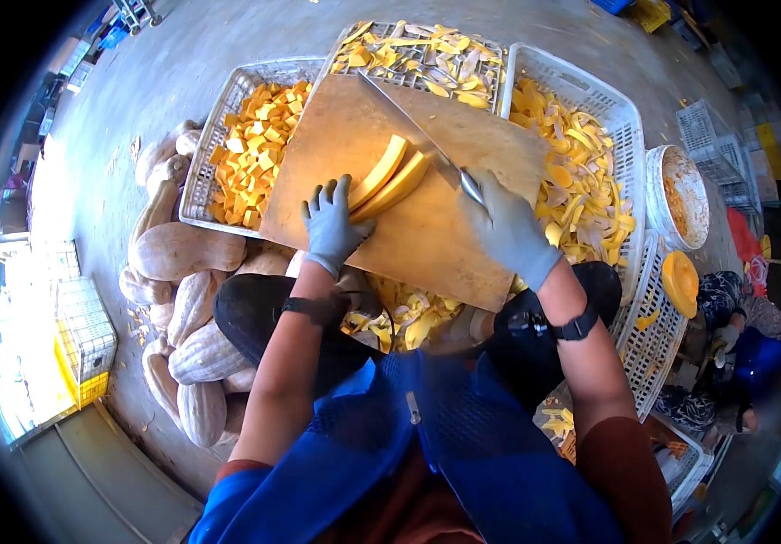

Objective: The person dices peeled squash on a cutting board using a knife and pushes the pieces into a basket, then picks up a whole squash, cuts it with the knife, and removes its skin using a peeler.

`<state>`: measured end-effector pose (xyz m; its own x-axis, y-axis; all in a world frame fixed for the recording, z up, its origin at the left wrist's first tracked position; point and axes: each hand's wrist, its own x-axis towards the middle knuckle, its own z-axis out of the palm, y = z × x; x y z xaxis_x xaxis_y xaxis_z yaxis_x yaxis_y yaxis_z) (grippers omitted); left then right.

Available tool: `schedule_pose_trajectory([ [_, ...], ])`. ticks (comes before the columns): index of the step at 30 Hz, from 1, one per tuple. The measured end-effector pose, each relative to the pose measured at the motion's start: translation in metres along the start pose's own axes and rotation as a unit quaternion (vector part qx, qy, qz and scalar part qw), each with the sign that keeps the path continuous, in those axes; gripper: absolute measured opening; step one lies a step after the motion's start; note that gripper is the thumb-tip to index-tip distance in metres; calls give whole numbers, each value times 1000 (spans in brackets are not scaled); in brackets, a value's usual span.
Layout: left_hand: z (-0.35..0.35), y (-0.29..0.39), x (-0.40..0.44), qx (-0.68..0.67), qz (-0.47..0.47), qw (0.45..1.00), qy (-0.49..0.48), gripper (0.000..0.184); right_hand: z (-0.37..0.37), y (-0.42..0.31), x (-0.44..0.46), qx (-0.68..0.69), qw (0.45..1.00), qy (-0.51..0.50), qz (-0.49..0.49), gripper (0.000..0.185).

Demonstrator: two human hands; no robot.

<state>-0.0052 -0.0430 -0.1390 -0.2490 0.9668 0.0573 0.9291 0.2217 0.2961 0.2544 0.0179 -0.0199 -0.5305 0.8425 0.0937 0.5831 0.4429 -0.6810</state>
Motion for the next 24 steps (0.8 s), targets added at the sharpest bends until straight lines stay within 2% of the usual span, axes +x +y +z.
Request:
schedule_pose_trajectory([
  [3,15,-13,-3,-68,27,997,32,75,17,1,25,-44,997,-53,45,25],
  [6,10,-15,-9,-92,42,994,26,67,69,40,25,-95,983,-113,106,27],
  [8,4,-13,-8,-99,39,994,23,64,70,45,29,-66,986,-116,100,27],
  [12,-1,-10,-4,-106,38,994,17,61,41,10,15,-47,991,-82,94,28],
  [15,-2,-10,-5,-116,39,992,13,60,42,-18,13,-27,987,-99,126,30],
  [18,-4,-12,-4,-106,47,993,12,59,98,16,12,-54,984,-111,126,30],
  [21,2,-14,-8,-105,40,994,17,58,90,16,10,-39,981,-125,145,30],
  [23,7,-18,-8,-88,23,994,54,58,71,0,4,-32,988,-94,121,30],
  [24,6,-22,-15,-101,18,994,43,57,66,-9,-4,-24,989,-87,117,30],
])
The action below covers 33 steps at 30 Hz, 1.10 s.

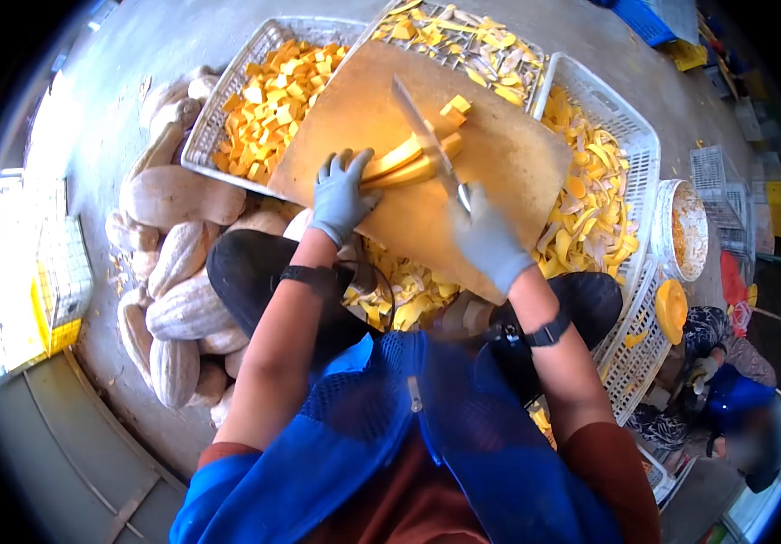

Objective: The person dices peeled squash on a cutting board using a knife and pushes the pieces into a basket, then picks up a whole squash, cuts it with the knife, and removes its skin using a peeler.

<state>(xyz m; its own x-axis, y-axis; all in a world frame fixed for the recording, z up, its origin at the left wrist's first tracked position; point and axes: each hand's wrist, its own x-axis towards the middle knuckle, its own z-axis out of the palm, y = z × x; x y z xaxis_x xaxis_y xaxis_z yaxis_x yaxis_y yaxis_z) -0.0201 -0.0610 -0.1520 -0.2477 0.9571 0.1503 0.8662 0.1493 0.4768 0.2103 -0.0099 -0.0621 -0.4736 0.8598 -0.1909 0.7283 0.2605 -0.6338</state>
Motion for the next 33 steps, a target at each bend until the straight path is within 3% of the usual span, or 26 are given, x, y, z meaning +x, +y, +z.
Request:
schedule_pose_trajectory([
  [3,-3,-9,-2,-13,12,1000,-21,55,2,-27,-6,15,1000,-16,18,31],
  [6,6,-10,-1,19,14,1000,-5,53,52,1,8,-50,998,-31,20,30],
  [13,-10,-21,-16,-117,-68,990,26,49,15,-40,-12,18,999,13,-33,31],
  [16,-8,-29,-8,-191,-85,978,24,37,34,-53,-5,-31,998,-50,6,31],
  [17,-4,-31,-9,-163,-25,984,63,33,59,-32,5,-58,996,-73,5,32],
  [20,-9,-29,-10,-207,-66,976,36,32,73,-19,12,-19,999,-41,-4,32],
  [21,-5,-32,-12,-154,-42,985,70,36,69,-22,5,-4,999,-37,-7,32],
  [23,-7,-30,-12,-176,-62,979,87,36,51,-38,-4,22,999,-21,-22,33],
  [27,-7,-30,-16,-175,-64,977,99,35,54,-67,-9,-9,998,-55,-5,31],
  [30,-6,-30,-16,-165,-55,982,80,32,85,-37,3,10,998,-62,-20,29],
  [31,-9,-26,-17,-193,-107,975,26,39,85,-31,3,63,997,-51,-21,29],
  [33,-8,-11,-22,-172,-78,978,90,46,78,-17,-10,163,986,-25,-19,29],
])
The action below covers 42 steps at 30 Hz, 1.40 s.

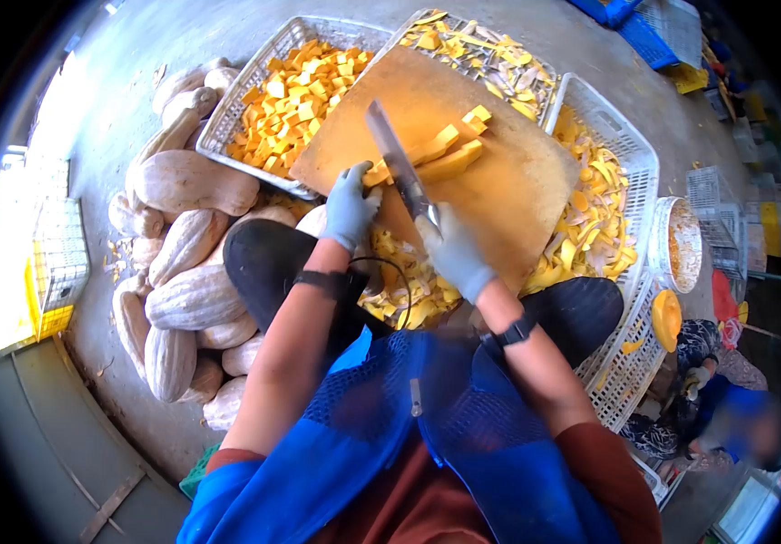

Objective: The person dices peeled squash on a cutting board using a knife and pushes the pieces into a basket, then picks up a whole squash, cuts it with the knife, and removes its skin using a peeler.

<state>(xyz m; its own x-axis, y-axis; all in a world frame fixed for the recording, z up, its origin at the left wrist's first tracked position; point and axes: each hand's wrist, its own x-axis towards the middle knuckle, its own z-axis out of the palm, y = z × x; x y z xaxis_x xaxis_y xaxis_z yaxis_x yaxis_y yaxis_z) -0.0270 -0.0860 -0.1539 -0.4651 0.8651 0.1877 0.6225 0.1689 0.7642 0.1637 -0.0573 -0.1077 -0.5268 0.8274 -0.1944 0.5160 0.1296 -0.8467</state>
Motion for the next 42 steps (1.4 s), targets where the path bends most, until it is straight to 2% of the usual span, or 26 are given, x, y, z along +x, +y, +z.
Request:
schedule_pose_trajectory([
  [1,5,5,0,4,21,999,32,50,-11,-2,-7,21,999,45,16,28],
  [2,13,4,0,-31,19,999,8,67,-23,-6,-15,42,995,89,32,28],
  [5,29,37,-9,95,72,991,65,83,-51,-1,-10,107,976,165,93,21],
  [6,38,40,-9,116,56,992,15,92,-59,2,-4,135,968,170,127,20],
  [8,49,55,-7,188,41,981,-38,85,-64,6,12,160,954,175,183,17],
  [11,65,51,4,210,66,975,-23,75,-49,7,36,193,951,148,190,18],
  [12,65,50,9,218,76,973,-19,74,-40,3,44,191,960,137,151,21],
  [15,60,33,40,217,57,974,4,68,-18,-19,79,155,974,99,134,20],
  [19,35,-20,113,181,-11,981,64,69,-4,-55,134,345,927,-17,143,20],
  [20,31,-41,136,152,-13,982,115,69,-5,-58,142,392,909,-44,138,14],
  [23,-1,-73,168,80,-9,977,197,70,-11,-66,127,340,935,-29,93,15],
  [24,-8,-83,166,49,9,974,222,71,-14,-57,118,259,961,4,92,22],
  [25,-10,-91,159,81,-28,974,208,65,-14,-27,111,84,993,86,4,30],
  [26,-12,-97,148,83,-84,984,134,61,-16,3,102,-96,978,164,-82,39],
  [27,-14,-100,136,84,-138,985,58,58,-28,17,84,-165,967,178,-80,46],
  [29,-24,-59,115,208,-135,967,-63,55,-46,38,48,-275,945,169,-61,55],
  [30,-16,-60,109,247,-102,964,-2,52,-56,44,29,-317,935,149,-42,57],
  [31,-16,-55,104,253,-116,960,-12,49,-60,49,10,-358,924,133,-18,59],
  [33,-24,-51,101,263,-122,956,-44,46,-53,63,-23,-356,931,75,22,60],
  [34,-15,-78,97,241,-44,970,8,45,-47,74,-38,-354,931,64,58,60],
  [36,-15,-81,93,212,-61,975,-38,43,-9,134,-53,-395,897,167,-110,64],
  [37,-20,-80,90,226,-87,968,-65,45,-19,108,-55,-363,919,137,-69,53],
  [38,-23,-95,80,258,-58,964,-30,48,-31,77,-59,-331,937,109,-25,44],
  [39,-25,-125,79,277,-56,957,-59,53,-42,46,-64,-301,950,84,20,37],
  [40,-19,-112,75,286,-75,954,-52,55,-47,54,-64,-221,967,127,30,33],
  [42,-25,-114,68,312,-120,941,-49,59,-71,56,-66,-210,975,64,46,34],
])
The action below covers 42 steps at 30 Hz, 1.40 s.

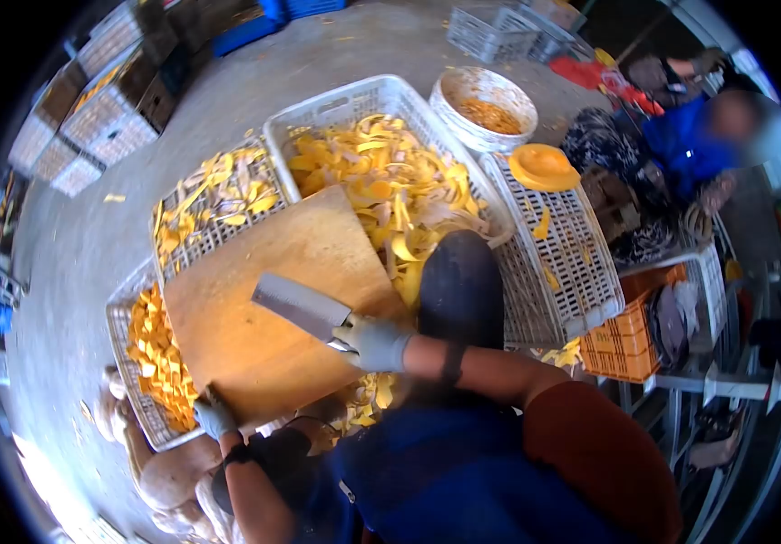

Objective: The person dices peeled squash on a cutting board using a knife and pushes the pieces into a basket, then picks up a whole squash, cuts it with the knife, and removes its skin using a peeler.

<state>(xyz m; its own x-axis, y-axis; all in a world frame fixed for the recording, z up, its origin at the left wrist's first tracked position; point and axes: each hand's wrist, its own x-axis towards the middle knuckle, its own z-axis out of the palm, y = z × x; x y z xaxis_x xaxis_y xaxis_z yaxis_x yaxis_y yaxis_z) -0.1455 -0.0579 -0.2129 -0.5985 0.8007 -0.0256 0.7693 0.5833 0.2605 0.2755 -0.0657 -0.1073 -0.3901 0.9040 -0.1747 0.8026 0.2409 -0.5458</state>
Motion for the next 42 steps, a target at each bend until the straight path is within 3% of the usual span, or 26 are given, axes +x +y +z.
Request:
schedule_pose_trajectory([
  [1,5,-3,6,19,-13,1000,-18,61,-18,6,3,5,999,-36,-2,35],
  [3,-11,19,-1,1,-59,996,-62,61,-71,35,-1,23,993,108,48,32],
  [6,-15,30,-4,8,-40,999,-2,58,-154,118,-3,-44,924,359,126,34],
  [7,-17,34,-6,6,-32,999,16,59,-172,157,-12,-94,910,368,168,46],
  [10,-10,36,3,-133,20,991,23,58,-203,277,-27,-244,851,354,303,46],
  [12,24,1,28,-260,59,963,36,58,-203,338,-41,-184,862,217,421,40],
  [13,49,-25,40,-336,85,937,49,57,-186,372,-48,-303,839,215,398,40],
  [14,20,-1,21,-337,72,939,2,55,-181,394,-53,-269,851,278,355,43],
  [15,-1,27,1,-333,85,939,25,53,-180,429,-57,-292,860,240,343,45],
  [16,-19,45,-10,-269,110,957,24,49,-195,396,-60,-294,877,198,323,45],
  [17,-33,65,-24,-328,82,941,-4,45,-202,381,-63,-304,878,209,305,38],
  [19,-40,85,-45,-401,49,914,-47,38,-211,387,-52,-270,874,215,340,49],
  [22,-35,117,-77,-463,48,881,-80,36,-241,288,-46,-166,914,272,249,41],
  [24,-33,142,-103,-517,37,846,-123,33,-249,222,-38,68,937,282,193,34],
  [25,-45,157,-115,-499,-11,847,-185,33,-247,187,-35,186,927,280,166,31],
  [27,-41,171,-136,-530,43,823,-200,33,-234,110,-25,315,911,246,103,28],
  [29,-59,189,-153,-557,-10,791,-251,39,-196,43,-7,431,870,240,12,30],
  [31,-70,202,-159,-600,-37,767,-225,44,-150,8,18,488,852,182,-50,32],
  [32,-73,203,-157,-620,-51,754,-210,46,-130,-15,28,560,814,142,-58,32],
  [33,-66,198,-148,-603,-30,782,-155,49,-98,-27,41,610,780,124,-69,32],
  [34,-54,187,-132,-579,-10,809,-102,53,-67,-76,37,667,734,126,5,33],
  [37,-40,172,-103,-473,43,880,10,64,19,-74,33,675,737,3,15,36],
  [38,-48,166,-101,-413,46,909,17,66,33,-57,29,508,861,-25,16,41],
  [39,-52,160,-100,-352,47,935,22,69,37,-40,24,317,947,-52,18,46],
  [41,-16,139,-96,-194,119,970,85,69,26,-25,8,108,991,68,-29,55],
  [42,-14,142,-101,-197,110,968,105,70,21,-19,1,-3,991,126,-50,60],
])
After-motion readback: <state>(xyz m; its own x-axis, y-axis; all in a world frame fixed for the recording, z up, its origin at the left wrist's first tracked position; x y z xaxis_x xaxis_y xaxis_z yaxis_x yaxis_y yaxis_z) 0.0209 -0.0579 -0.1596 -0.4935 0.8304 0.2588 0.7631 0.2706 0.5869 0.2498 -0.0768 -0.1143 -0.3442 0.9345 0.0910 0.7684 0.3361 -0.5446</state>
